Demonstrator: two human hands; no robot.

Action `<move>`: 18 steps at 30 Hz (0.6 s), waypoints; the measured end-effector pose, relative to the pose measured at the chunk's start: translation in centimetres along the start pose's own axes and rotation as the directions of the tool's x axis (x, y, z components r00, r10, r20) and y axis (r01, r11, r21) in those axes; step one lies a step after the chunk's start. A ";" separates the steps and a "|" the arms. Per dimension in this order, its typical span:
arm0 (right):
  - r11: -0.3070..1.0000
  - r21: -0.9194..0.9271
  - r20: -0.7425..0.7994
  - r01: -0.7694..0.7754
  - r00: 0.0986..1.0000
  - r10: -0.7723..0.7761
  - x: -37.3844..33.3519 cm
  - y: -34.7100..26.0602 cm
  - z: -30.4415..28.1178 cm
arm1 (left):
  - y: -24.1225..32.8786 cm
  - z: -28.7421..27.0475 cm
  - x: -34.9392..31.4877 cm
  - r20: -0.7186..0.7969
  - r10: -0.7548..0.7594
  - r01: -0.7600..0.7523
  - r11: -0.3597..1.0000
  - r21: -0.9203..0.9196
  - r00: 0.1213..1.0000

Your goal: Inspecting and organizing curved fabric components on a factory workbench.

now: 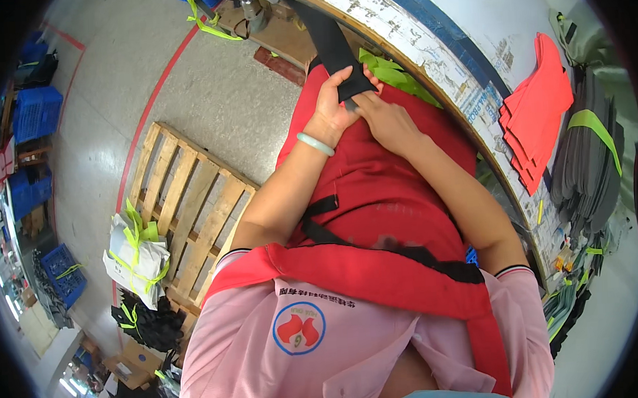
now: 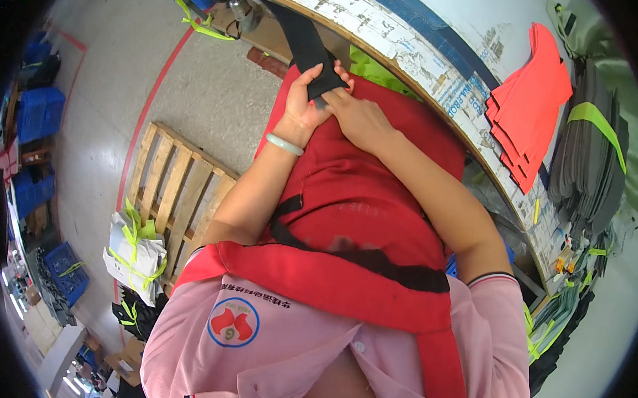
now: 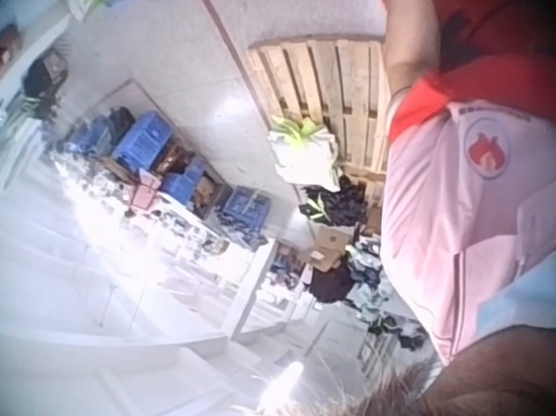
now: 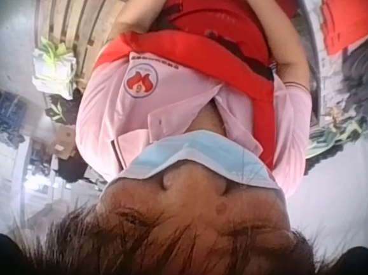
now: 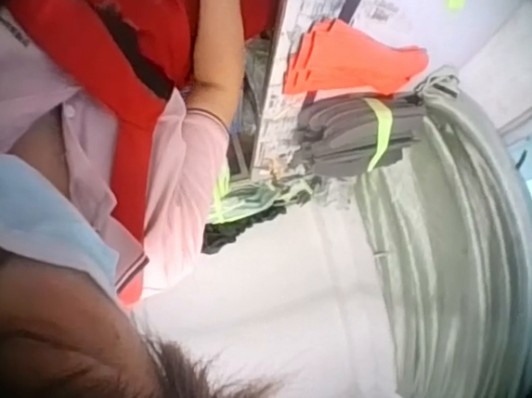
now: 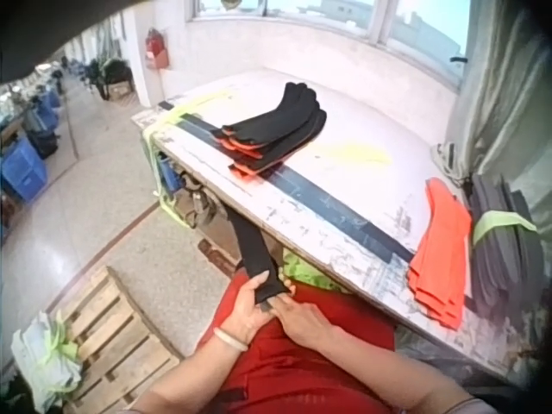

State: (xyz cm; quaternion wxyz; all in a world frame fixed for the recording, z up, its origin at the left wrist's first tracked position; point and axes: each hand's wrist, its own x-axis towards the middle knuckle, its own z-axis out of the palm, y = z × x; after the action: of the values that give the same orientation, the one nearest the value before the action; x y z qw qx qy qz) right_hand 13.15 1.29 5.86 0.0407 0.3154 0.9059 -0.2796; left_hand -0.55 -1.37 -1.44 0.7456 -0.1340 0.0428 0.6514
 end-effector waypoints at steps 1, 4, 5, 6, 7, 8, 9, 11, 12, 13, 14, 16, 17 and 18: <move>1.000 -0.002 -0.009 -0.003 1.000 0.003 0.9 0.4 0.0 | -0.2 0.4 0.1 0.004 -0.036 0.036 0.997 -0.071 0.999; 0.997 -0.013 -0.081 0.070 0.994 -0.071 2.1 0.7 -0.2 | -0.7 1.5 -0.4 -0.041 -0.025 0.023 0.999 -0.035 0.999; 0.997 -0.012 -0.077 0.076 0.994 -0.077 1.6 0.1 -0.8 | -0.6 1.9 -0.7 -0.090 -0.001 0.000 1.000 -0.008 0.996; 0.997 -0.010 -0.050 0.073 0.996 -0.074 1.0 -0.3 -1.5 | -0.1 2.1 -0.9 -0.092 0.004 -0.005 1.000 -0.011 0.996; 0.997 -0.011 -0.019 0.071 0.997 -0.071 0.3 -0.6 -1.9 | 0.3 1.9 -1.1 -0.069 -0.004 0.007 0.999 0.047 0.998; 0.997 -0.012 -0.008 0.074 0.997 -0.074 0.0 -0.9 -1.8 | 0.6 1.7 -1.2 -0.047 -0.013 0.018 0.994 0.104 0.999; 0.999 -0.024 0.015 0.021 1.000 -0.021 -0.2 -1.2 -1.7 | 0.7 1.4 -0.8 -0.049 -0.006 0.011 0.995 0.096 0.999; 0.998 -0.045 0.030 -0.039 0.999 0.041 0.1 -1.4 -1.6 | 0.6 0.7 0.4 -0.049 0.136 -0.124 0.971 0.202 0.989; 0.997 -0.078 -0.001 0.006 1.000 -0.006 1.3 -1.0 -1.0 | 0.6 0.5 0.6 -0.042 0.122 -0.117 0.986 0.116 0.992; 0.992 -0.111 -0.034 0.054 0.998 -0.059 2.7 -0.8 -0.8 | 1.0 0.4 0.8 -0.035 0.116 -0.111 0.986 0.122 0.993; 0.989 -0.150 0.002 0.017 1.000 -0.017 3.7 -1.4 -0.5 | 1.4 0.1 0.5 -0.016 0.089 -0.088 0.995 0.035 0.996; 0.985 -0.175 0.005 0.000 1.000 0.001 4.2 -1.8 -0.2 | 1.6 0.4 0.1 -0.008 0.052 -0.053 0.994 -0.099 0.999; 0.980 -0.201 0.016 -0.015 1.000 0.018 4.4 -1.6 0.1 | 1.5 0.9 -0.2 -0.003 0.047 -0.048 0.995 -0.092 0.999; 0.980 -0.199 -0.047 0.013 0.999 -0.023 3.6 -1.4 0.8 | 1.4 1.3 -0.6 -0.070 0.102 -0.105 0.994 -0.033 0.992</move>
State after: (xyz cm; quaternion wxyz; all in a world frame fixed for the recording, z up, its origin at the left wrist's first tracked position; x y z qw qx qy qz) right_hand 9.36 1.96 4.97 0.0474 0.3083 0.9328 -0.1806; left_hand -2.14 -1.47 -0.27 0.7063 -0.1673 0.0630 0.6849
